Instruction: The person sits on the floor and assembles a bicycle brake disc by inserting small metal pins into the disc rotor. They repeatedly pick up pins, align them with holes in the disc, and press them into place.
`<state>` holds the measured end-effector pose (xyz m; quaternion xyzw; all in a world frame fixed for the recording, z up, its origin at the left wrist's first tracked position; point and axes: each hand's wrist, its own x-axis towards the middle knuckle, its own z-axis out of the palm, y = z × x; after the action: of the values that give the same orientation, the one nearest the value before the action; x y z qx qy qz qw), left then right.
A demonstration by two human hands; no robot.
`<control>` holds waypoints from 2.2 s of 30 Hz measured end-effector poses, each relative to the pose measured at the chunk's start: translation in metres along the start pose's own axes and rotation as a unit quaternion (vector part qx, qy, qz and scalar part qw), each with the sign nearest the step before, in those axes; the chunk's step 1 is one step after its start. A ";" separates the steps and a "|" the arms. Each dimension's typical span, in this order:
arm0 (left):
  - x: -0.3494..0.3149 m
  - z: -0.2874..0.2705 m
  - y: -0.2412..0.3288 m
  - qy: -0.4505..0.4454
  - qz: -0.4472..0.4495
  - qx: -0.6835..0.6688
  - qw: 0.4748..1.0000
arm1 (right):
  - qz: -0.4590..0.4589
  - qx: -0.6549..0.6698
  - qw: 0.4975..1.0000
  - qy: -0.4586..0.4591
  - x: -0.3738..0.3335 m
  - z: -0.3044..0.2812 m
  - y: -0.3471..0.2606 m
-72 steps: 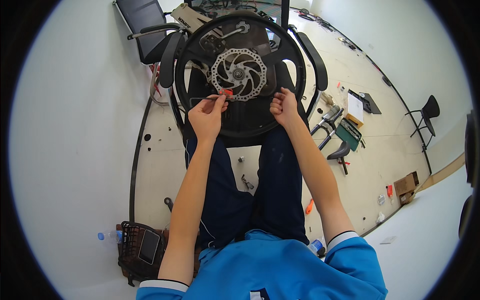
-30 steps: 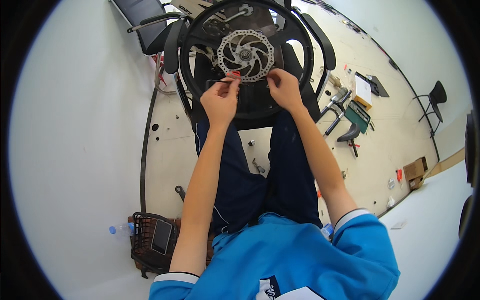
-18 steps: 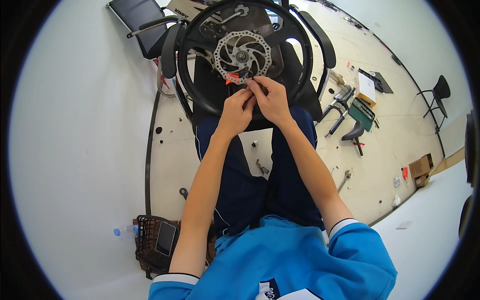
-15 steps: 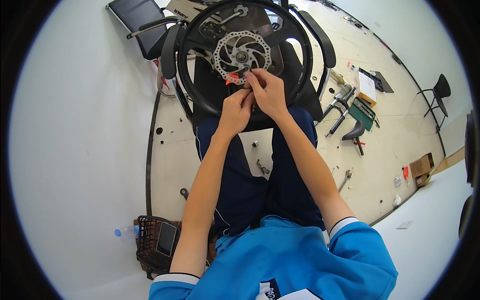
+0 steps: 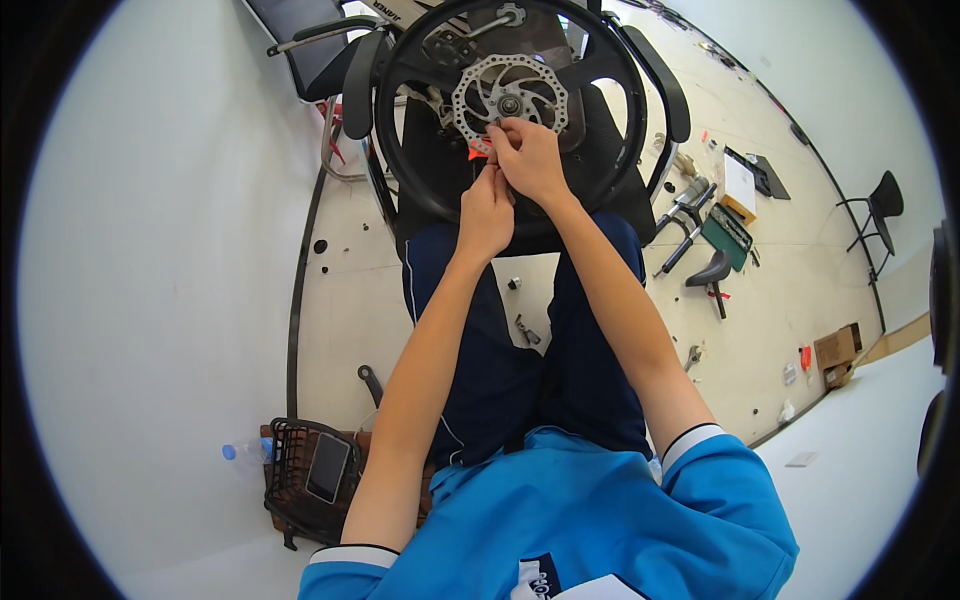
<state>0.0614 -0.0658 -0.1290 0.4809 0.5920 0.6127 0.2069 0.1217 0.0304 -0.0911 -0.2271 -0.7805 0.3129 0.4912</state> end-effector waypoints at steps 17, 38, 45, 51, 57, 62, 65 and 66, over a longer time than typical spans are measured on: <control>0.007 0.024 -0.003 -0.049 -0.052 -0.203 0.977 | -0.034 -0.099 0.994 -0.018 0.005 -0.017 -0.004; 0.016 0.001 0.006 -0.131 -0.210 -0.275 0.929 | 0.039 -0.036 0.995 -0.080 0.015 -0.025 -0.012; 0.025 -0.054 -0.004 -0.161 -0.207 -0.155 0.952 | 0.111 0.099 0.987 -0.055 0.006 -0.006 -0.017; 0.019 -0.044 0.003 -0.121 -0.166 -0.057 0.977 | 0.082 0.031 0.996 -0.026 0.002 -0.004 -0.021; 0.015 -0.001 0.013 -0.146 -0.178 -0.158 0.960 | 0.025 -0.074 0.996 -0.037 -0.006 -0.034 -0.024; 0.018 0.032 0.040 -0.123 -0.195 -0.295 0.927 | 0.009 -0.064 0.998 -0.002 -0.022 -0.072 -0.022; 0.024 0.044 0.054 -0.109 -0.209 -0.356 0.904 | 0.000 -0.080 0.997 -0.004 -0.030 -0.093 -0.027; 0.029 0.046 0.053 -0.107 -0.215 -0.377 0.894 | -0.040 -0.110 0.993 -0.010 -0.028 -0.097 -0.024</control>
<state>0.1034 -0.0295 -0.0775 0.2904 0.3798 0.6750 0.5620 0.2200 0.0206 -0.0602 -0.2452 -0.8234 0.2075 0.4678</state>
